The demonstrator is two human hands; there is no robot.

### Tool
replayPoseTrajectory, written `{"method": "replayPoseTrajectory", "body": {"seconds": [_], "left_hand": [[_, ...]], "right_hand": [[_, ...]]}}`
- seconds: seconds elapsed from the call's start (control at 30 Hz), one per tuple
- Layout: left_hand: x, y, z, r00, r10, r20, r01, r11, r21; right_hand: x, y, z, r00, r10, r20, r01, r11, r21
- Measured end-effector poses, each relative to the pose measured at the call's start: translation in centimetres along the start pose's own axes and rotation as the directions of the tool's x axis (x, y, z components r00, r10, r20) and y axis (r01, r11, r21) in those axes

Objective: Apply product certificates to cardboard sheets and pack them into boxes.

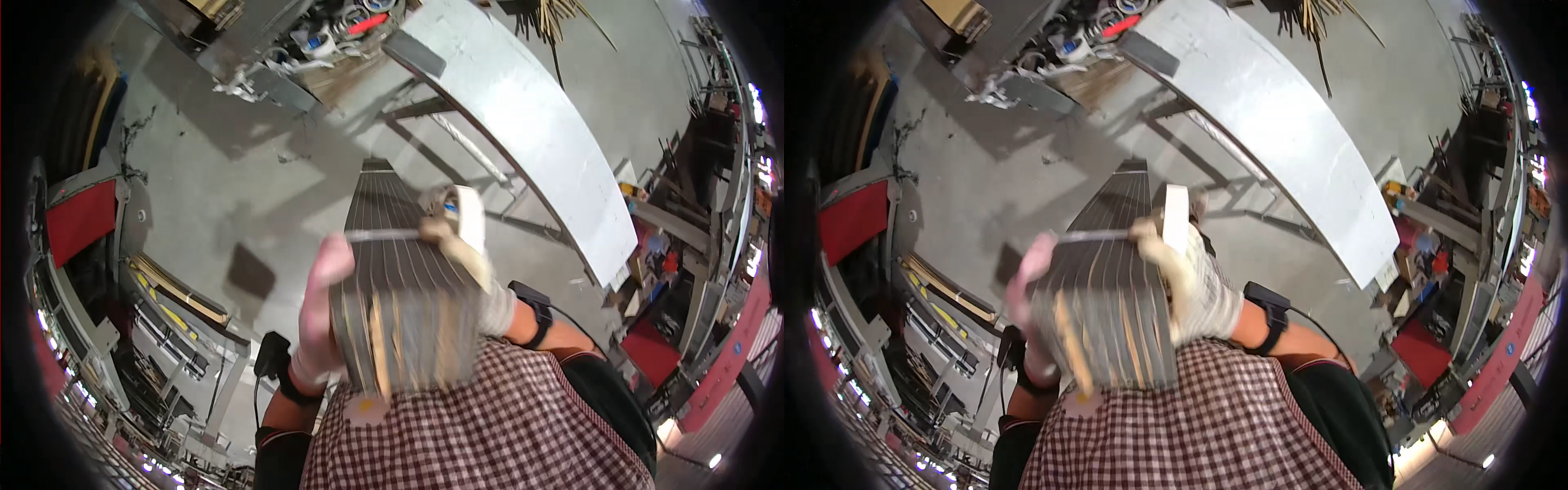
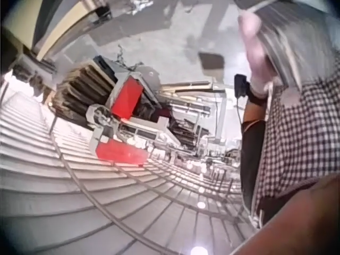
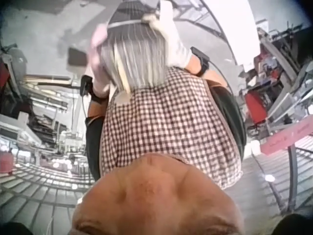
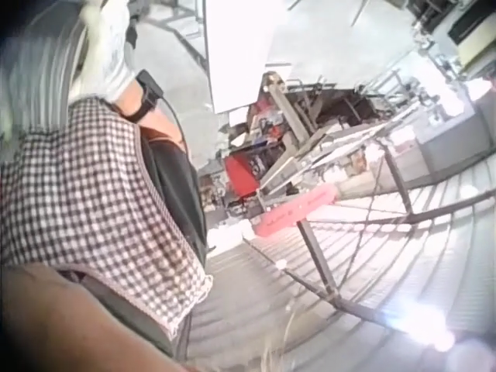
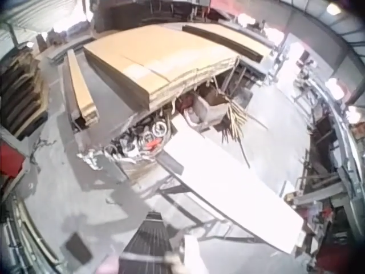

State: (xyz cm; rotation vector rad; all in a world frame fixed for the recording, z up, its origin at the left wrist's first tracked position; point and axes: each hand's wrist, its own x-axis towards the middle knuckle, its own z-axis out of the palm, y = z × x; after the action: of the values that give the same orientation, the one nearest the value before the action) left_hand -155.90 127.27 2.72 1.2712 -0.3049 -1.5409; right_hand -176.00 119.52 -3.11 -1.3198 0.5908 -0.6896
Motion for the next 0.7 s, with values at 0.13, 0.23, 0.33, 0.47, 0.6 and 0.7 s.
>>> {"method": "replayPoseTrajectory", "body": {"seconds": [0.13, 0.23, 0.33, 0.47, 0.6, 0.7], "left_hand": [[5.2, 1.3, 0.1, 0.811, 0.507, 0.293, -0.583, 0.744, 0.328], [5.0, 4.0, 9.2, 0.297, 0.938, 0.178, -0.955, 0.29, 0.065], [3.8, 0.3, 12.0, 0.358, 0.323, 0.876, -0.914, 0.313, 0.258], [10.9, -16.8, 9.2, 0.622, -0.349, 0.701, 0.031, 0.905, 0.423], [14.2, -15.9, 14.0, 0.641, 0.186, 0.745, -0.227, 0.973, -0.048], [14.1, -10.1, 19.0, 0.645, 0.287, 0.709, -0.237, 0.956, -0.172]], "right_hand": [[5.2, 3.5, -1.3, 0.972, -0.235, -0.012, 0.212, 0.897, -0.388], [5.5, -5.1, -4.2, 0.974, 0.18, -0.137, -0.221, 0.886, -0.408], [-1.1, -11.5, -13.2, 0.916, -0.26, -0.306, 0.197, 0.955, -0.221], [-10.8, -26.7, -23.4, -0.048, -0.421, -0.906, 0.37, 0.835, -0.407], [-20.9, -28.2, -36.5, 0.128, -0.369, -0.921, 0.476, 0.837, -0.269], [-19.8, -24.6, -32.3, 0.291, -0.298, -0.909, 0.528, 0.843, -0.107]]}}
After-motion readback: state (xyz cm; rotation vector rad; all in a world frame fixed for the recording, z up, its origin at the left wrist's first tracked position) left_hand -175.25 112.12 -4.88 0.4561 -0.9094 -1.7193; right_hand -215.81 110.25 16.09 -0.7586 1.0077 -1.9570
